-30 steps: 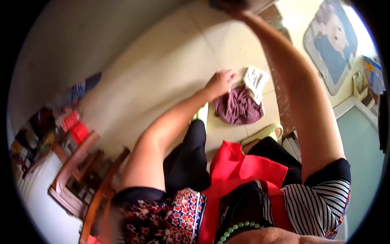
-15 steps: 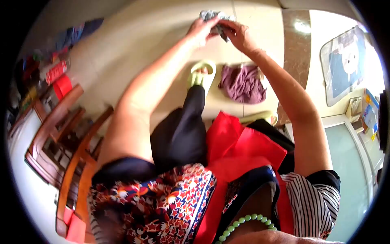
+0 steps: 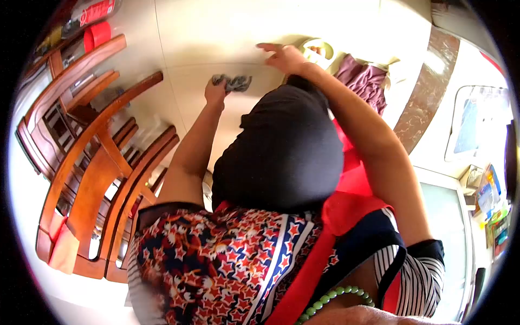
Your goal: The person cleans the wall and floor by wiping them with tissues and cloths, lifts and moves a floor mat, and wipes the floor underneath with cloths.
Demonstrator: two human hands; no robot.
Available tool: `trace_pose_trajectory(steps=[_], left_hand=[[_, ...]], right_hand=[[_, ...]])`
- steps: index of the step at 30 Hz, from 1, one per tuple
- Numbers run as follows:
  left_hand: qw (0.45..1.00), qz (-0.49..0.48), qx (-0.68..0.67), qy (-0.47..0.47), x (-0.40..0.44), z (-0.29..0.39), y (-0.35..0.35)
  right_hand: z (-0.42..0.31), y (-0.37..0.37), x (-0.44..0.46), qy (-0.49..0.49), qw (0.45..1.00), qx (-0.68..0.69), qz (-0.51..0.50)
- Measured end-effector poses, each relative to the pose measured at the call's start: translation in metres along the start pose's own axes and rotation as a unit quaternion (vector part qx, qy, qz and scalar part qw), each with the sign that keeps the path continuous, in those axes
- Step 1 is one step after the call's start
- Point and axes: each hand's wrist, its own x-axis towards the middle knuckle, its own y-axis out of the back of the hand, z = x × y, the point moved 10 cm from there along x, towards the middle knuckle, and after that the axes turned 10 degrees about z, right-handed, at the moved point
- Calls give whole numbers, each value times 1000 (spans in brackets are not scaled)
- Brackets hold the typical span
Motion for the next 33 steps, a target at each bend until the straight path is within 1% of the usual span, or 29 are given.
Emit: trace_pose_trajectory(steps=[1,3,5,7,8,10,13,14,15,16,17,18,19,20,21,22,23,25,26,27,28,29,30,31,32,33], left_hand=[[999,40,27,12,17,-36,23],[990,107,83,40,44,-97,59],[985,129,101,44,48,-107,63],[989,125,75,16,47,-86,41],[991,123,54,-2,46,-70,27],[992,118,2,-50,45,-28,-11],[975,141,-59,-163,42,46,-73],[947,204,23,-245,57,55,-98],[965,148,-101,-190,22,94,-121],[966,-4,-235,-106,32,91,-177],[964,-63,-238,-103,12,114,-207],[967,-106,-168,-161,-26,152,-229],[963,-152,-66,-214,-72,197,-239],[950,-198,7,-239,-105,232,-253],[914,-347,-182,-108,-94,210,-303],[929,-181,-110,-305,-63,225,-303],[877,-3,-30,-480,-66,237,-293],[876,-24,-48,-480,-48,232,-253],[887,-85,-140,-432,-8,195,-239],[923,-138,-122,-337,-47,202,-177],[848,0,4,-531,-48,194,-128],[843,27,49,-535,-24,150,-95],[886,49,136,-441,-23,117,-58],[886,52,192,-420,-14,70,-32],[872,45,305,-380,-7,15,-13],[919,0,296,-259,4,-52,-2]], right_hand=[[12,2,-3,-37,998,51,6],[27,12,-10,-8,1000,-14,20],[33,37,-23,6,998,-22,61],[37,58,-31,-24,995,15,99],[35,69,-34,-14,993,-5,114],[35,81,-36,-32,990,-18,136],[41,92,-34,-41,984,7,172],[42,93,-32,-41,982,20,183],[44,94,-29,-43,979,44,192],[45,96,-27,-46,976,69,201],[46,97,-26,-50,972,92,209],[47,99,-27,-52,968,120,214],[47,102,-28,-55,963,148,219],[47,105,-30,-57,957,175,223],[51,108,-31,-84,963,172,188],[49,121,-36,-84,957,174,215],[48,134,-44,-86,950,177,243],[63,156,-57,-96,925,237,282],[68,166,-67,-104,914,245,306],[73,173,-77,-112,903,254,327],[75,177,-86,-118,889,267,354],[79,176,-92,-132,886,262,359],[84,174,-98,-147,883,256,365],[91,172,-104,-161,880,249,370],[94,167,-106,-147,884,256,363],[99,163,-110,-162,877,255,374]])
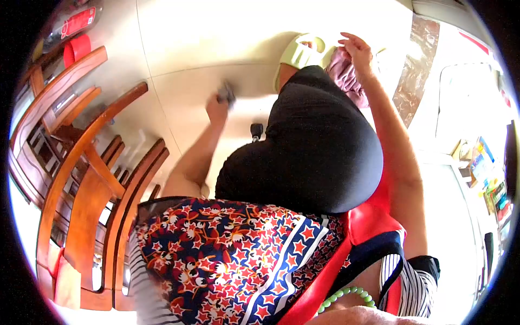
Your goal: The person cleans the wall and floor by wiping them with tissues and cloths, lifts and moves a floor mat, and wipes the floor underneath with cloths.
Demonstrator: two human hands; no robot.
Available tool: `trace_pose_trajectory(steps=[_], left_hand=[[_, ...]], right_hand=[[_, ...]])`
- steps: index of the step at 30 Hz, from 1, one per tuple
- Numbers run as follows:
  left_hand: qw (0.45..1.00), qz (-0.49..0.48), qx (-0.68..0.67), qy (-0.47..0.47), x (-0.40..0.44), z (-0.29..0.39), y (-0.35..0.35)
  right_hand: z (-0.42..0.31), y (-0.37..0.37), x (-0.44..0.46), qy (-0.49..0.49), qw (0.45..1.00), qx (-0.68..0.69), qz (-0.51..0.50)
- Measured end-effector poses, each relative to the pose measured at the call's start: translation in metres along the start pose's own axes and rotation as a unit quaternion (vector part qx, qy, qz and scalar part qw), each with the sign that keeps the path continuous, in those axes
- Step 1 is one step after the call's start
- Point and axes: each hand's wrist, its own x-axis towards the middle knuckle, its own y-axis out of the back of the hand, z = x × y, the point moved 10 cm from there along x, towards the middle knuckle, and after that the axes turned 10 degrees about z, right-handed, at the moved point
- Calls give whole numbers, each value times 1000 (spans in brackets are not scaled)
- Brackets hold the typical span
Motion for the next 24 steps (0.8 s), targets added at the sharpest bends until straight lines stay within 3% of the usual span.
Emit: trace_pose_trajectory(steps=[1,2,3,6,8,9,11,12,13,15,16,19,21,22,24], left_hand=[[993,-85,82,22,-28,-32,-48],[984,-107,117,82,-55,-24,-52],[975,-96,23,200,-66,-21,-69],[944,-81,-217,235,-43,9,-111],[867,-66,-428,246,-17,40,-131],[908,-22,-337,249,-4,79,-107],[952,-15,-297,80,45,156,-93],[916,-23,-395,61,73,189,-106],[940,-17,-338,-49,106,234,-108],[865,-123,-478,-90,132,335,-95],[918,-2,-329,-224,168,366,-85],[918,-52,-334,-208,141,453,-6],[896,-45,-375,-234,142,467,16],[913,-60,-333,-225,153,466,15],[875,-42,-424,-230,120,444,54]], right_hand=[[9,7,4,-15,1000,2,-1],[14,8,0,-27,1000,5,0],[15,9,-3,-21,1000,18,1],[14,14,-10,-29,999,33,9],[12,25,-12,-22,998,51,17],[15,29,-11,-26,998,57,28],[27,33,-10,-44,995,75,47],[30,34,-11,-43,995,83,41],[33,35,-13,-41,995,89,35],[40,36,-4,-41,995,90,26],[41,40,1,-21,996,80,23],[20,51,9,17,997,69,33],[3,60,28,57,991,108,50],[3,54,66,78,989,116,41],[-40,77,46,108,986,117,55]])
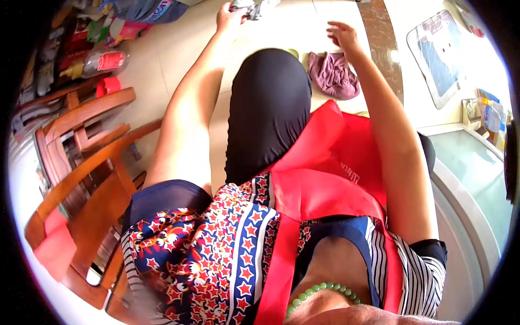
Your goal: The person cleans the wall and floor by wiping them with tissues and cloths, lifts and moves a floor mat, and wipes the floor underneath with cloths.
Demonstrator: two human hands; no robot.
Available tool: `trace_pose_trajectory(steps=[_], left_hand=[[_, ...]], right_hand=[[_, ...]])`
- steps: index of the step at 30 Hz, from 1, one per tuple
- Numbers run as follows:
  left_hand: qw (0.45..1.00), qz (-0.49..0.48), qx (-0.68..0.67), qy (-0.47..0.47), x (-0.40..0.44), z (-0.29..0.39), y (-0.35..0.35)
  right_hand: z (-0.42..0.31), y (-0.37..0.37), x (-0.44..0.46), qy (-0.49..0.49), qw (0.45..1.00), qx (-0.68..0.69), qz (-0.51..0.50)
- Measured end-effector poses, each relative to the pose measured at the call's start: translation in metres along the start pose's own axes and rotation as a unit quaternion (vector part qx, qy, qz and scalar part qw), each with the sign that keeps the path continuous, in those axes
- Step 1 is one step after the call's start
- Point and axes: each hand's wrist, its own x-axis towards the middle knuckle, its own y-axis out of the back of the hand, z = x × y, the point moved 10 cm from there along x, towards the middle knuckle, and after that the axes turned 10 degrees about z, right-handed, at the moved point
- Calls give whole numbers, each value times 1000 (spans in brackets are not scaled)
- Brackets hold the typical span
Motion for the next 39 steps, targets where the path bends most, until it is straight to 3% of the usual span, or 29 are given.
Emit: trace_pose_trajectory(steps=[2,4,5,6,10,12,14,16,18,21,25,32,39], left_hand=[[998,51,32,21,-24,0,52],[995,53,-87,14,-31,-16,111],[996,77,-42,33,43,-49,119],[993,108,7,45,33,-54,141],[969,183,-33,161,55,-146,261],[961,226,-75,143,24,-146,294],[956,250,-27,149,-10,-149,303],[950,210,83,217,-55,-183,312],[935,199,141,259,-109,-221,313],[917,189,180,300,-165,-260,309],[904,166,222,326,-206,-281,299],[901,158,266,306,-201,-281,271],[885,209,355,218,-183,-266,250]], right_hand=[[-36,-5,3,33,999,33,-18],[-72,-12,2,62,991,114,-41],[-84,-55,62,64,993,96,-19],[-94,-54,57,56,993,102,-8],[-127,-72,46,72,987,133,-59],[-134,-78,41,74,987,123,-77],[-130,-71,38,77,988,105,-84],[-75,-73,63,62,983,53,-162],[-48,-70,32,1,992,-16,-125],[-5,-65,23,-57,980,-119,-149],[6,-75,14,-65,977,-134,-156],[-17,-100,6,-17,973,-148,-177],[-30,-105,17,31,961,-199,-191]])
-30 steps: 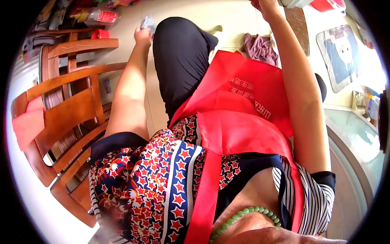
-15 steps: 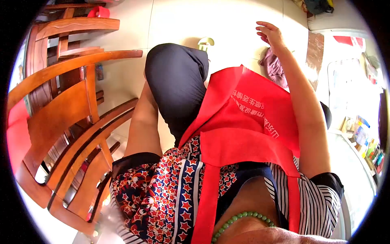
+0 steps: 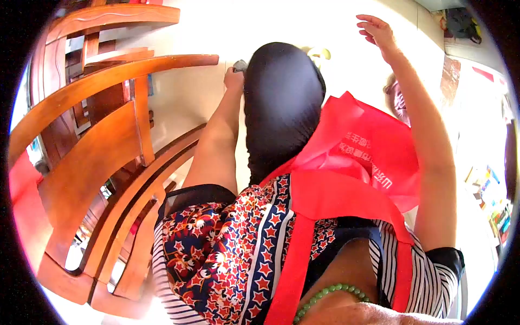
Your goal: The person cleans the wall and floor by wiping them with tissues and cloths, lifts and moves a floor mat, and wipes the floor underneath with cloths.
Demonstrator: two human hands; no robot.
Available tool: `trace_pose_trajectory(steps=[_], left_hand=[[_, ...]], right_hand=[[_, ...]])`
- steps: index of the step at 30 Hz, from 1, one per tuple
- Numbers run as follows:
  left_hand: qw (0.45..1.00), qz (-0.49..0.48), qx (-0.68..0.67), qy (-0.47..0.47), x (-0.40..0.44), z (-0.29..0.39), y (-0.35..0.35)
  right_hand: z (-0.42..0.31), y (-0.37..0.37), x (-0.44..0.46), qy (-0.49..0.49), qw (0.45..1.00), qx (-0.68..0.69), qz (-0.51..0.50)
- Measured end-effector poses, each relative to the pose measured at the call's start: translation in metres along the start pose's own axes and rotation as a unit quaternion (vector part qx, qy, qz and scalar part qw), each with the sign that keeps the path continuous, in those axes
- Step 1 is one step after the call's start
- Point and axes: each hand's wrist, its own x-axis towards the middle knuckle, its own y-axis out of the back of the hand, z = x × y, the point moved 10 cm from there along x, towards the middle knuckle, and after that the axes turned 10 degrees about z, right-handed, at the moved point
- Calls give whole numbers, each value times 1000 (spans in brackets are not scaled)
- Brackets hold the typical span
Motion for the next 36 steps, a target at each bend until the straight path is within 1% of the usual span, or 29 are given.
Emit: trace_pose_trajectory(steps=[2,3,5,6,9,10,11,13,15,18,19,21,23,25,26,27,28,29,31,32,33,34,35,36], left_hand=[[998,10,56,-25,-1,4,-4],[995,-28,85,-41,-7,21,5],[997,-13,68,-35,-7,17,4],[995,-24,94,-17,-10,15,6],[994,-17,103,19,-1,-28,-3],[994,-17,106,34,-4,-37,-4],[993,-12,105,49,-16,-41,3],[992,-3,106,73,-32,-34,15],[989,12,110,101,-62,-19,31],[988,37,141,56,-85,-16,26],[989,40,133,45,-95,-10,21],[992,48,115,20,-116,26,20],[992,82,97,12,-121,51,9],[992,103,69,24,-123,72,-10],[998,56,-36,16,-128,108,-18],[996,44,-69,-44,-132,141,-30],[989,29,-103,-102,-137,174,-42],[972,69,-74,-210,-137,194,-42],[952,-51,-173,-248,-135,227,-88],[963,-87,-144,-210,-129,240,-98],[970,-122,-116,-177,-122,260,-99],[965,-182,-150,-114,-113,275,-94],[956,-118,-186,-194,-102,289,-77],[944,-73,-241,-213,-97,273,-73]], right_hand=[[14,1,7,-3,1000,-12,-17],[14,0,5,-2,1000,-13,-18],[8,-18,6,4,1000,-18,-23],[-6,-27,-3,-44,998,38,-33],[-14,-51,-14,-54,997,32,-46],[5,-62,-8,1,997,17,-73],[9,-66,-16,17,996,17,-84],[13,-72,-35,-36,995,20,-96],[28,-78,-47,-57,994,30,-88],[52,-94,-64,-76,992,41,-97],[60,-100,-69,-83,991,42,-100],[65,-116,-86,-112,984,60,-125],[69,-126,-99,-134,982,28,-130],[74,-135,-99,-156,977,45,-139],[75,-137,-97,-158,977,41,-135],[83,-143,-91,-158,975,36,-153],[93,-145,-84,-146,979,23,-141],[86,-158,-86,-112,985,5,-133],[83,-152,-79,-86,993,29,-81],[74,-150,-68,-63,996,42,-49],[76,-146,-58,-112,977,179,29],[73,-150,-43,-66,979,189,40],[69,-150,-33,-25,979,197,50],[68,-153,-39,12,986,165,21]])
